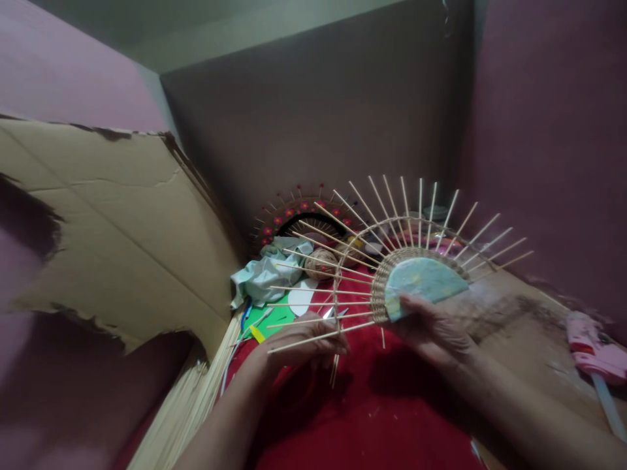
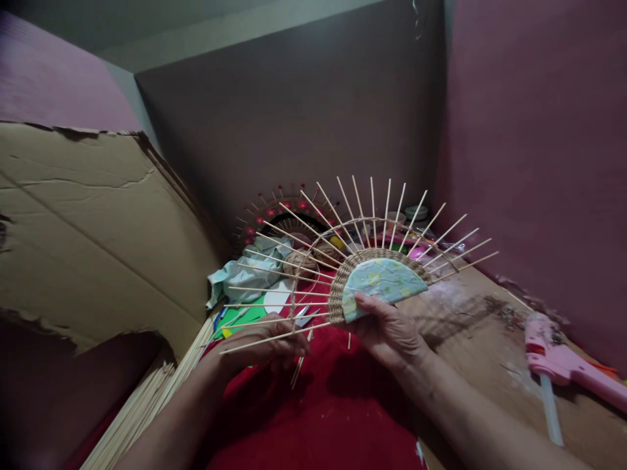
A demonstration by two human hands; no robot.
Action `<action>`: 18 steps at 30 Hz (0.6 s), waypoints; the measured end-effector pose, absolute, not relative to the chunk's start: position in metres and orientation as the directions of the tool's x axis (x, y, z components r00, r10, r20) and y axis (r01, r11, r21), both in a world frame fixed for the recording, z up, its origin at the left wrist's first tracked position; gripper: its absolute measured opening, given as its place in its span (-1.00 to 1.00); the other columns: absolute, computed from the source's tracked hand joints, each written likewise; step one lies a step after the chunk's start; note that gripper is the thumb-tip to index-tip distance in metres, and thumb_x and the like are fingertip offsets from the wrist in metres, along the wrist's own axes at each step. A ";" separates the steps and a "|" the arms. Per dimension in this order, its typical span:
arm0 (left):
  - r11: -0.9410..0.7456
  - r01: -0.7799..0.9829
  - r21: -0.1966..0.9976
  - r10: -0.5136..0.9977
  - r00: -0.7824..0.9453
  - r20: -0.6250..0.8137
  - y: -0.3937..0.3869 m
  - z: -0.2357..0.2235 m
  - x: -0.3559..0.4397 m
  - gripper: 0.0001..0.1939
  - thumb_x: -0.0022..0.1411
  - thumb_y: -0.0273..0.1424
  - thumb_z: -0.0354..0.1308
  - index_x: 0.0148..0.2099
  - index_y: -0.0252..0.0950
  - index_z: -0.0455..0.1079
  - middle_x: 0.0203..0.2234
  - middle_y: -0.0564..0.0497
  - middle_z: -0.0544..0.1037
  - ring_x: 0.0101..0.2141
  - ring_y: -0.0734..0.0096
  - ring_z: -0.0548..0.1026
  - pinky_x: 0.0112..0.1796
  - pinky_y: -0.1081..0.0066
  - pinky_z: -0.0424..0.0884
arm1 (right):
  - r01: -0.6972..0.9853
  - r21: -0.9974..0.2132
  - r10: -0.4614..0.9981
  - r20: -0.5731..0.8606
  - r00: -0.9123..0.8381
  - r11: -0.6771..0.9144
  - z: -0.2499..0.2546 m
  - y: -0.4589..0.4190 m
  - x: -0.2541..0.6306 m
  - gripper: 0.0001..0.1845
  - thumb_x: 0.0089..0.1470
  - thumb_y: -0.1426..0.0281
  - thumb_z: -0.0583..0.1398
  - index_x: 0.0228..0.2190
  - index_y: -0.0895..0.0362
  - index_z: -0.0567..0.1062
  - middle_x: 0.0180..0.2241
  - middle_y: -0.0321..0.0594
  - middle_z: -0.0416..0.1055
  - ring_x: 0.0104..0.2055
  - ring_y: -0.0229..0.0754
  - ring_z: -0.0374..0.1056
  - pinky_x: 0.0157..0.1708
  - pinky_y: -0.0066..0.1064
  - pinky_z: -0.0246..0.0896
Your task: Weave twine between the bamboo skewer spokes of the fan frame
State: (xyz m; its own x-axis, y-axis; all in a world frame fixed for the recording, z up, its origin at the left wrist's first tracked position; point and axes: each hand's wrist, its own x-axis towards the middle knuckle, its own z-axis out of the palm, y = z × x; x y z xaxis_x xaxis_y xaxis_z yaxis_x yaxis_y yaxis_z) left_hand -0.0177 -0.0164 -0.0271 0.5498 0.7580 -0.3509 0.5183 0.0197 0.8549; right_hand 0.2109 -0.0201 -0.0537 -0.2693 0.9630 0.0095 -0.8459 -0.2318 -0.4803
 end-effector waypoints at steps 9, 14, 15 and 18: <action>-0.123 0.454 0.883 0.748 0.626 -0.218 -0.015 -0.018 -0.019 -0.82 0.06 -0.35 0.16 -0.28 -0.23 0.53 -0.38 0.02 0.54 -0.29 0.33 0.45 -0.18 0.38 0.31 | -0.861 -0.454 0.965 0.006 -0.261 -0.230 -0.052 -0.022 0.211 -0.66 -0.23 0.61 0.30 -0.32 0.11 0.48 -0.41 -0.31 0.52 -0.38 -0.24 0.43 -0.16 -0.19 0.36; -0.124 0.444 0.887 0.816 0.554 -0.163 -0.018 -0.007 -0.021 -0.58 -0.10 -0.44 0.29 -0.11 -0.07 0.48 -0.17 0.08 0.51 -0.13 0.23 0.42 -0.13 0.39 0.30 | -0.862 -0.460 0.968 0.020 -0.250 -0.213 -0.050 -0.021 0.212 -0.68 -0.21 0.59 0.30 -0.32 0.12 0.48 -0.41 -0.30 0.52 -0.38 -0.22 0.42 -0.13 -0.16 0.34; -0.103 0.403 0.909 0.821 0.551 -0.151 -0.018 -0.007 -0.021 -0.57 -0.10 -0.43 0.30 -0.10 -0.09 0.48 -0.14 0.05 0.50 -0.11 0.21 0.41 -0.11 0.37 0.29 | -0.861 -0.462 0.968 0.017 -0.251 -0.215 -0.051 -0.020 0.212 -0.70 -0.20 0.58 0.30 -0.32 0.12 0.49 -0.42 -0.29 0.52 -0.39 -0.22 0.42 -0.13 -0.16 0.33; 0.024 0.232 0.972 0.852 0.504 -0.141 -0.015 -0.012 -0.023 -0.61 -0.02 -0.37 0.26 -0.06 -0.22 0.46 -0.15 -0.08 0.52 -0.12 0.19 0.43 -0.09 0.29 0.30 | -0.863 -0.452 0.966 0.008 -0.257 -0.226 -0.052 -0.020 0.212 -0.72 -0.19 0.57 0.29 -0.33 0.12 0.49 -0.44 -0.31 0.52 -0.41 -0.24 0.41 -0.12 -0.17 0.33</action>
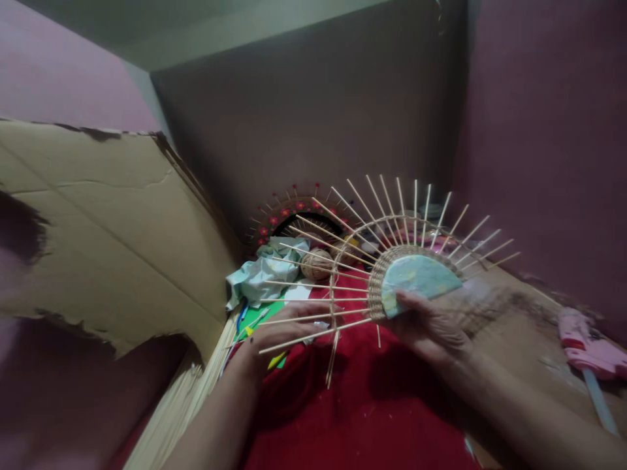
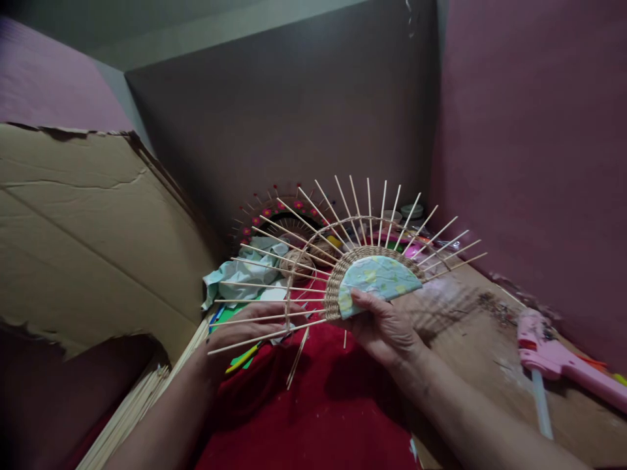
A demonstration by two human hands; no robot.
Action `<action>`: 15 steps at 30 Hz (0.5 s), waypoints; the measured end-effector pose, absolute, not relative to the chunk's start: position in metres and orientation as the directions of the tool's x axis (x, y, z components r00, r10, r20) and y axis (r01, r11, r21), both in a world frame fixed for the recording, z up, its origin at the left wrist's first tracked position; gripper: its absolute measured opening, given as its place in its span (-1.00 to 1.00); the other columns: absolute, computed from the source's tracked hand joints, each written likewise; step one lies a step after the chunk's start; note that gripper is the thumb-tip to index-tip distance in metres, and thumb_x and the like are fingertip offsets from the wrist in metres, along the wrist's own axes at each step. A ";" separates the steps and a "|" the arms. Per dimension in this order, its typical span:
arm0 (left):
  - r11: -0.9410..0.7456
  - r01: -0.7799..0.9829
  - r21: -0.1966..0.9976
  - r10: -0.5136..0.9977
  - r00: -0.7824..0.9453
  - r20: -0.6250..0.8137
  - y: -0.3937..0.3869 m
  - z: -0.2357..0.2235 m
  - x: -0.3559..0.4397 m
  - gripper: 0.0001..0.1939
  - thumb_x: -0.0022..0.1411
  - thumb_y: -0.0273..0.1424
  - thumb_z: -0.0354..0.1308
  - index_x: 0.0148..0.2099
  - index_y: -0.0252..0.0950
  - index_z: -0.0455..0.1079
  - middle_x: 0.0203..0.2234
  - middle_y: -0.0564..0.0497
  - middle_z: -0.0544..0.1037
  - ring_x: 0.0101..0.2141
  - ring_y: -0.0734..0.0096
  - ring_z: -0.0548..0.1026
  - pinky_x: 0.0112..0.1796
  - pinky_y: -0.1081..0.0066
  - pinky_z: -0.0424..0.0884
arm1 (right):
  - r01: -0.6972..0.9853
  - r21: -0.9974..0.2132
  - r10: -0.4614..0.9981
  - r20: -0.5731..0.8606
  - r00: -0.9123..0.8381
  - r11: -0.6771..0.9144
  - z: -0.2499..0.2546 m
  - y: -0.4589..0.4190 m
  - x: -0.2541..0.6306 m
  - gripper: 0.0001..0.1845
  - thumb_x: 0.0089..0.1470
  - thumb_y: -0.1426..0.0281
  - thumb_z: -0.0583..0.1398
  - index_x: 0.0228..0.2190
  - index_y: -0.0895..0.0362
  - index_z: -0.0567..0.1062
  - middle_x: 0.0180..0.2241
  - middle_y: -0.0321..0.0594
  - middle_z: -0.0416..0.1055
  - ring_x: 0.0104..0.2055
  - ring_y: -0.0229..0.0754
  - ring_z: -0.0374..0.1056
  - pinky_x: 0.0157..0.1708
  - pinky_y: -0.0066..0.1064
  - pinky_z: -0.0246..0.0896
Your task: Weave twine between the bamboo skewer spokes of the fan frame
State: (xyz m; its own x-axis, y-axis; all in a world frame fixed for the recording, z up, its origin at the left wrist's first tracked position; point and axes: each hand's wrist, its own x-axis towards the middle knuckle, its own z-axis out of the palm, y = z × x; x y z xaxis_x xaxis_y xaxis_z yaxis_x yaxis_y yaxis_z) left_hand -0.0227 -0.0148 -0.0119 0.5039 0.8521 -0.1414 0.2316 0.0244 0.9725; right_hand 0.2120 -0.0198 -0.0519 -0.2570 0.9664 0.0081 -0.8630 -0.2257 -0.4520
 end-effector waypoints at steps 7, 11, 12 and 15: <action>0.117 0.040 0.992 0.897 0.425 -0.123 -0.010 -0.023 -0.025 -0.65 0.00 -0.38 0.26 -0.12 -0.38 0.46 -0.28 -0.16 0.55 -0.23 0.24 0.48 -0.14 0.30 0.31 | -0.871 -0.433 0.967 -0.008 -0.255 -0.233 -0.051 -0.019 0.213 -0.74 -0.20 0.61 0.29 -0.40 0.12 0.48 -0.42 -0.31 0.52 -0.40 -0.24 0.42 -0.18 -0.21 0.37; 0.039 0.047 0.998 0.858 0.510 -0.057 -0.015 -0.020 -0.019 -0.81 0.04 -0.43 0.21 -0.24 -0.37 0.50 -0.34 -0.11 0.55 -0.31 0.34 0.46 -0.25 0.42 0.31 | -0.874 -0.427 0.968 -0.009 -0.251 -0.231 -0.052 -0.019 0.213 -0.77 -0.22 0.62 0.29 -0.44 0.14 0.48 -0.45 -0.31 0.51 -0.42 -0.27 0.40 -0.22 -0.29 0.39; 0.010 0.057 0.998 0.845 0.533 -0.039 -0.016 -0.018 -0.017 -0.82 0.04 -0.44 0.20 -0.26 -0.36 0.51 -0.36 -0.10 0.55 -0.32 0.34 0.46 -0.26 0.42 0.31 | -0.875 -0.427 0.969 -0.015 -0.248 -0.231 -0.052 -0.019 0.213 -0.79 -0.22 0.61 0.29 -0.47 0.14 0.47 -0.47 -0.32 0.50 -0.43 -0.27 0.40 -0.21 -0.28 0.39; -0.063 0.114 0.992 0.819 0.574 -0.014 -0.018 -0.015 -0.013 -0.82 0.05 -0.44 0.18 -0.26 -0.36 0.52 -0.38 -0.12 0.55 -0.30 0.26 0.46 -0.21 0.35 0.29 | -0.878 -0.428 0.974 -0.022 -0.226 -0.214 -0.053 -0.019 0.213 -0.79 -0.22 0.62 0.29 -0.48 0.13 0.47 -0.50 -0.36 0.49 -0.45 -0.28 0.39 -0.20 -0.25 0.38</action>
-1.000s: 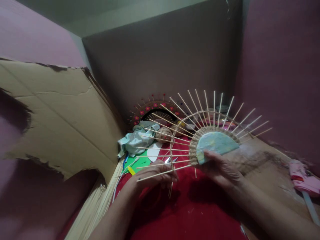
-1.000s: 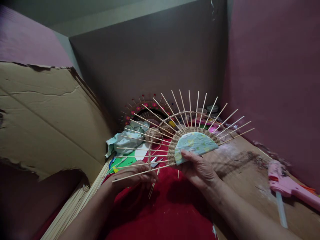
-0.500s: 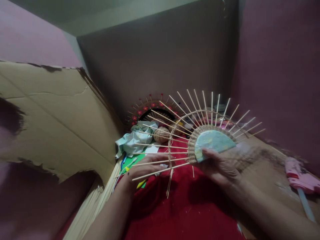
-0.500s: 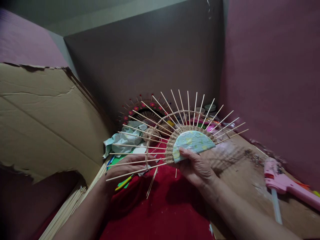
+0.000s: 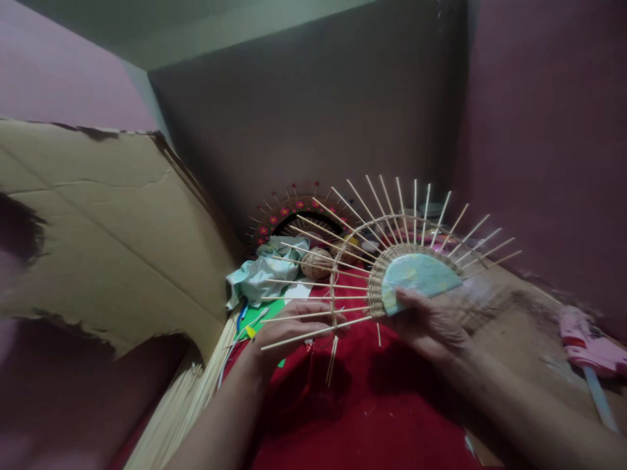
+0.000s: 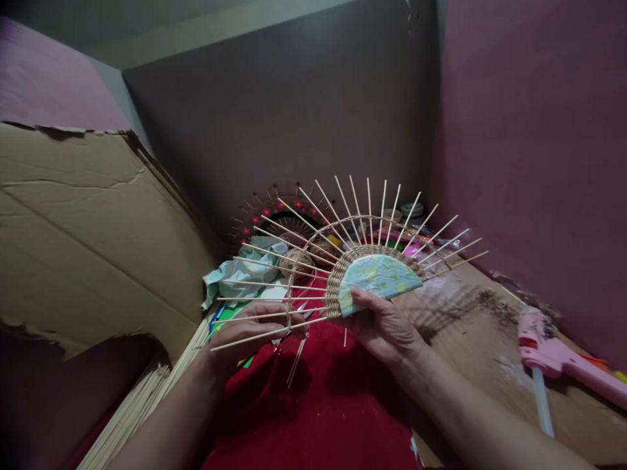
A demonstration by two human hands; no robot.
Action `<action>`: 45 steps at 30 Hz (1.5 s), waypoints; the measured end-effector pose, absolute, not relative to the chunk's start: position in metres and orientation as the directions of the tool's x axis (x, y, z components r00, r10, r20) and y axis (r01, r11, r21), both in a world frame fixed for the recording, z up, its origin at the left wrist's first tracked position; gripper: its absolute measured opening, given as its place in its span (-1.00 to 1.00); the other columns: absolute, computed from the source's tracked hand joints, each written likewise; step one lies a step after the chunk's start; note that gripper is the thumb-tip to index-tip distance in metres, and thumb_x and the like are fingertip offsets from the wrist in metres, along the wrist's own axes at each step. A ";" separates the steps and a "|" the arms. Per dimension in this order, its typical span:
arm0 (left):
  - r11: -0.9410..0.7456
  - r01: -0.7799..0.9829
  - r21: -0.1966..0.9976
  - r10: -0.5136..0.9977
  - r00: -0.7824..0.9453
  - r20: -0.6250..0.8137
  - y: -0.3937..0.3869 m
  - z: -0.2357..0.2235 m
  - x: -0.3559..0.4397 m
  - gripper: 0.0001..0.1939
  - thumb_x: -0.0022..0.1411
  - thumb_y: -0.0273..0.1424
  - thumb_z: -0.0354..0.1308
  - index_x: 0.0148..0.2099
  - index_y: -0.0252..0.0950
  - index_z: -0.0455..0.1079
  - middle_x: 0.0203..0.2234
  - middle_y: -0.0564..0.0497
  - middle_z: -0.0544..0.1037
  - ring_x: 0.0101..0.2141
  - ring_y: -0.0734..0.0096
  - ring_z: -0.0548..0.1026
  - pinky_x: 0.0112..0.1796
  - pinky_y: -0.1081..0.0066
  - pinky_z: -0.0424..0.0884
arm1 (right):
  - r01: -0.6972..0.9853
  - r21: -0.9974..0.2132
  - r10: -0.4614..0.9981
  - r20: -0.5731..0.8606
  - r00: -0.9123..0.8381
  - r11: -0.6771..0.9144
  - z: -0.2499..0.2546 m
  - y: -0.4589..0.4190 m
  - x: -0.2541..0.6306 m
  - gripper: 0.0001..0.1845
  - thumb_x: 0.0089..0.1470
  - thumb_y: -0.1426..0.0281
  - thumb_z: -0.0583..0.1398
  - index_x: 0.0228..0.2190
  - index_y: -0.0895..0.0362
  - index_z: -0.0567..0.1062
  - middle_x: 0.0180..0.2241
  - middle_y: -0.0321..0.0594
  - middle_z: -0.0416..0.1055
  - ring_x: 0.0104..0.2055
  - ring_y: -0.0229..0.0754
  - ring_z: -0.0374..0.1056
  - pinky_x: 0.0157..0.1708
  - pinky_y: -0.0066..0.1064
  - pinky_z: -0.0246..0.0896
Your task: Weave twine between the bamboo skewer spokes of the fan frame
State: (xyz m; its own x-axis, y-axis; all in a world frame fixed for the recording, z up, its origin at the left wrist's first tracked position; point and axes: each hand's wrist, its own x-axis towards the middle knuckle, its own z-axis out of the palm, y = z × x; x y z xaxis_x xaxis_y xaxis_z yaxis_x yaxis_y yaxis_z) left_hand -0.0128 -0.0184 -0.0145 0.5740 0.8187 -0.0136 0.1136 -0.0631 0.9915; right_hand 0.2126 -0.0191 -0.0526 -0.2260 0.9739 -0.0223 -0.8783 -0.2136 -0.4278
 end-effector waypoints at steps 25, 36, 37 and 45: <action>0.227 0.129 0.965 0.719 0.646 -0.256 -0.012 -0.035 -0.015 -0.80 0.04 -0.37 0.17 -0.33 -0.42 0.50 -0.69 0.03 0.43 -0.75 0.60 0.31 -0.71 0.57 0.23 | -0.851 -0.511 0.985 0.040 -0.166 -0.122 -0.050 -0.012 0.214 -0.79 -0.21 0.59 0.30 -0.45 0.12 0.49 -0.43 -0.34 0.51 -0.39 -0.25 0.41 -0.16 -0.17 0.36; 0.255 0.129 0.958 0.662 0.699 -0.270 -0.013 -0.035 -0.016 -0.78 0.04 -0.35 0.17 -0.36 -0.44 0.50 -0.73 0.04 0.38 -0.77 0.64 0.23 -0.74 0.60 0.07 | -0.896 -0.414 0.984 0.003 -0.175 -0.158 -0.054 -0.008 0.218 -0.78 -0.17 0.62 0.28 -0.41 0.16 0.48 -0.43 -0.29 0.52 -0.41 -0.29 0.41 -0.18 -0.26 0.39; 0.236 0.136 0.962 0.670 0.695 -0.263 -0.013 -0.034 -0.017 -0.79 0.04 -0.36 0.17 -0.37 -0.44 0.50 -0.73 0.05 0.38 -0.77 0.65 0.23 -0.73 0.60 0.07 | -0.899 -0.406 0.984 -0.008 -0.178 -0.166 -0.054 -0.008 0.218 -0.80 -0.16 0.62 0.27 -0.41 0.16 0.48 -0.44 -0.28 0.52 -0.42 -0.29 0.41 -0.20 -0.28 0.40; 0.208 0.212 0.955 0.685 0.665 -0.297 -0.013 -0.028 -0.018 -0.80 0.04 -0.35 0.18 -0.39 -0.41 0.50 -0.71 0.05 0.39 -0.76 0.66 0.23 -0.71 0.60 0.08 | -0.899 -0.412 0.987 -0.007 -0.163 -0.151 -0.053 -0.007 0.216 -0.78 -0.18 0.64 0.27 -0.42 0.16 0.47 -0.43 -0.25 0.52 -0.41 -0.29 0.42 -0.23 -0.34 0.41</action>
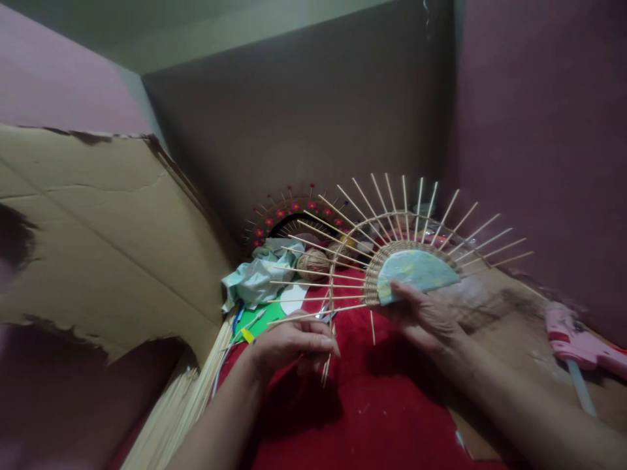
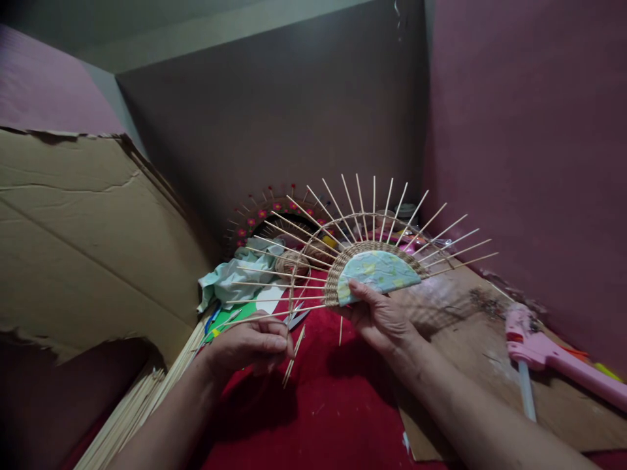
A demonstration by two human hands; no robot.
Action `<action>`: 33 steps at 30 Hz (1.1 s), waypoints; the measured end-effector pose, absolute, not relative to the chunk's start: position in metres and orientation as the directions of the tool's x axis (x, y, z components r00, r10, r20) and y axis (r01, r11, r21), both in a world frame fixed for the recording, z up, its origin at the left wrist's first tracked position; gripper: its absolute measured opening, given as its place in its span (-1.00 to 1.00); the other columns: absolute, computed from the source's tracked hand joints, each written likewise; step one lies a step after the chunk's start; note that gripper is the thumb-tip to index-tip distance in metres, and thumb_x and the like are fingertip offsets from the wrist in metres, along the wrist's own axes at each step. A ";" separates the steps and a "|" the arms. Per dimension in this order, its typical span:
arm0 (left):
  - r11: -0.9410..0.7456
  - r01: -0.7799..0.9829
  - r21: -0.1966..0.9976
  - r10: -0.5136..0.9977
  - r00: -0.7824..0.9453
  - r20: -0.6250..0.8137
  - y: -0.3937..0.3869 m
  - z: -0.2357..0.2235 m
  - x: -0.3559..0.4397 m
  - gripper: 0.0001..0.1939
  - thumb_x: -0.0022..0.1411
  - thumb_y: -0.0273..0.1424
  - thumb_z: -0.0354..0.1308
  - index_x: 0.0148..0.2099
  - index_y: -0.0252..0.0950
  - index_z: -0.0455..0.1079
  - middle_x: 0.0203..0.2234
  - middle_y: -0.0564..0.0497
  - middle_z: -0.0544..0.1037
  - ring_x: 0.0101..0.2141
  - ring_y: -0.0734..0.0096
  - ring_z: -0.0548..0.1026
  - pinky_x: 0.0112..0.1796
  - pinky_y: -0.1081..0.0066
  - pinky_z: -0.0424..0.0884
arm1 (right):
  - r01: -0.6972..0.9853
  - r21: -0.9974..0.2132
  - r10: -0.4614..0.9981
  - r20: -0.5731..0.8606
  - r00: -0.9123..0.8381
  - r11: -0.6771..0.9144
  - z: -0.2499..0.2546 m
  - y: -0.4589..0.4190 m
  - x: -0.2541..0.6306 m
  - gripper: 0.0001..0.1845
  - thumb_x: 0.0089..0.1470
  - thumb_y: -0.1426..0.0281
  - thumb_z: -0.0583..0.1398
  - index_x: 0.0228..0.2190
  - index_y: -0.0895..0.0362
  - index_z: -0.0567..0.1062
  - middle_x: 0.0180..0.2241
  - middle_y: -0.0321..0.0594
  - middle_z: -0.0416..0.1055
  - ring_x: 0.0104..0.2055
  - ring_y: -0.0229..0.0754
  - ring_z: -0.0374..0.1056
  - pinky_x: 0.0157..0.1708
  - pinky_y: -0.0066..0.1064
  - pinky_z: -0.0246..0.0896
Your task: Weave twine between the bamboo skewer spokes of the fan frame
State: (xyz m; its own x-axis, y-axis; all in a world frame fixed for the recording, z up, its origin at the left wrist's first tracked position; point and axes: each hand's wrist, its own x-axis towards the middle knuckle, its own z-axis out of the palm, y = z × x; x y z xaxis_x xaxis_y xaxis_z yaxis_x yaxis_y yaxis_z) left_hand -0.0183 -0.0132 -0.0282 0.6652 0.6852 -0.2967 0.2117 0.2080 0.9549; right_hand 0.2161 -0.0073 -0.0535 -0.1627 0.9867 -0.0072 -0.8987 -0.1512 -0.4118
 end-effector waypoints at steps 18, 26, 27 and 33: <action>-0.293 0.563 0.772 0.944 0.299 0.141 -0.029 0.003 -0.017 -0.73 0.16 -0.24 0.09 -0.42 -0.33 0.44 -0.56 0.07 0.39 -0.52 0.56 0.27 -0.49 0.53 0.19 | -0.831 -0.556 0.996 0.066 -0.053 -0.007 -0.055 -0.002 0.216 -0.85 -0.21 0.56 0.31 -0.48 0.15 0.50 -0.47 -0.33 0.50 -0.41 -0.29 0.40 -0.25 -0.30 0.40; -0.404 0.804 0.436 0.869 0.189 0.457 -0.007 -0.012 -0.037 -0.80 0.15 -0.30 0.10 -0.34 -0.29 0.48 -0.44 0.00 0.54 -0.41 0.42 0.43 -0.36 0.44 0.29 | -0.821 -0.572 0.998 0.058 -0.038 0.001 -0.054 -0.003 0.217 -0.82 -0.23 0.56 0.32 -0.48 0.13 0.49 -0.44 -0.36 0.49 -0.39 -0.29 0.38 -0.24 -0.24 0.40; -0.406 0.804 0.435 0.868 0.191 0.458 -0.005 -0.014 -0.038 -0.81 0.14 -0.29 0.10 -0.34 -0.28 0.48 -0.44 0.01 0.54 -0.42 0.42 0.43 -0.37 0.45 0.29 | -0.820 -0.572 0.998 0.054 -0.039 -0.001 -0.053 -0.003 0.218 -0.82 -0.23 0.56 0.32 -0.48 0.13 0.49 -0.45 -0.36 0.49 -0.39 -0.29 0.38 -0.24 -0.24 0.40; -0.387 0.813 0.436 0.834 0.106 0.542 -0.004 -0.018 -0.035 -0.77 0.13 -0.23 0.11 -0.41 -0.29 0.42 -0.56 0.06 0.45 -0.52 0.48 0.35 -0.45 0.48 0.25 | -0.820 -0.573 0.998 0.039 -0.049 -0.017 -0.052 -0.002 0.219 -0.82 -0.24 0.56 0.31 -0.47 0.15 0.50 -0.45 -0.33 0.49 -0.40 -0.28 0.38 -0.21 -0.24 0.38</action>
